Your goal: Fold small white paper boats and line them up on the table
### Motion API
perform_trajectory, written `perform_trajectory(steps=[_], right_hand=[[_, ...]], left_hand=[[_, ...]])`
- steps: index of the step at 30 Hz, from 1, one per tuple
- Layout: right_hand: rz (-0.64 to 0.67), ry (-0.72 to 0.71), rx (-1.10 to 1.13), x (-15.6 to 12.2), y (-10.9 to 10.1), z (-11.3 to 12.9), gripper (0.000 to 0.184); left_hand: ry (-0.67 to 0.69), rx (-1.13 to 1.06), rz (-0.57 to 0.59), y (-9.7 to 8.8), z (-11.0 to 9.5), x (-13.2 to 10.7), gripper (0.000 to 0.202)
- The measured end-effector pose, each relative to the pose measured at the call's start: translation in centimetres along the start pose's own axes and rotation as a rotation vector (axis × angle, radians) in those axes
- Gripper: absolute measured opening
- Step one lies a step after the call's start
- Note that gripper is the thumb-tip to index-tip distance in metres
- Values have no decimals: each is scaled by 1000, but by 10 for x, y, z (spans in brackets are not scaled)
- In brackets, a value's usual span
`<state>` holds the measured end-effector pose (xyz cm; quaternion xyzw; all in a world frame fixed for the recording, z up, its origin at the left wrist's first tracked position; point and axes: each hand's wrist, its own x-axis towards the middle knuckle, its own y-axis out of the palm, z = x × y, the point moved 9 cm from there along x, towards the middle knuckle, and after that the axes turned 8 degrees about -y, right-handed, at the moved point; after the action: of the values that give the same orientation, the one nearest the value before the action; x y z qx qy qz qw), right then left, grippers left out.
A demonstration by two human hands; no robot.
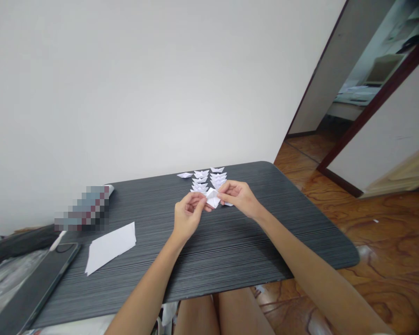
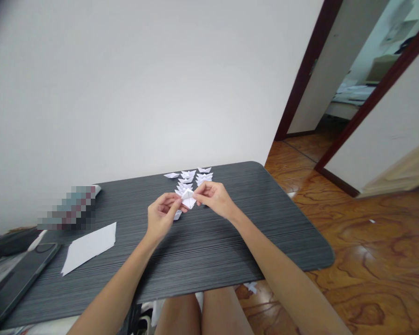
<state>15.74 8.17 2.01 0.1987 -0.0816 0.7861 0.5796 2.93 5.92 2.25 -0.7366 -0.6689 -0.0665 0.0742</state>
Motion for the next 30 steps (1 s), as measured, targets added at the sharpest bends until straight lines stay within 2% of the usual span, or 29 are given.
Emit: perform_trajectory(steps=[6, 11, 15, 21, 25, 30], right_hand=[[-7, 5, 14, 0, 2, -3, 21], [13, -27, 22, -1, 6, -2, 23], [81, -43, -4, -2, 12, -1, 22], [114, 4, 8, -3, 15, -6, 21], [69, 52, -32, -4, 13, -16, 20], [47, 0, -82, -2, 10, -12, 18]], left_hand=[[22, 1, 41, 3, -1, -1, 14], [7, 26, 74, 5, 3, 1, 32], [-54, 78, 119, 9, 10, 4, 22], [-48, 159, 76, 5, 11, 3, 20], [7, 253, 69, 6, 7, 2, 20], [10, 199, 86, 7, 4, 2, 19]])
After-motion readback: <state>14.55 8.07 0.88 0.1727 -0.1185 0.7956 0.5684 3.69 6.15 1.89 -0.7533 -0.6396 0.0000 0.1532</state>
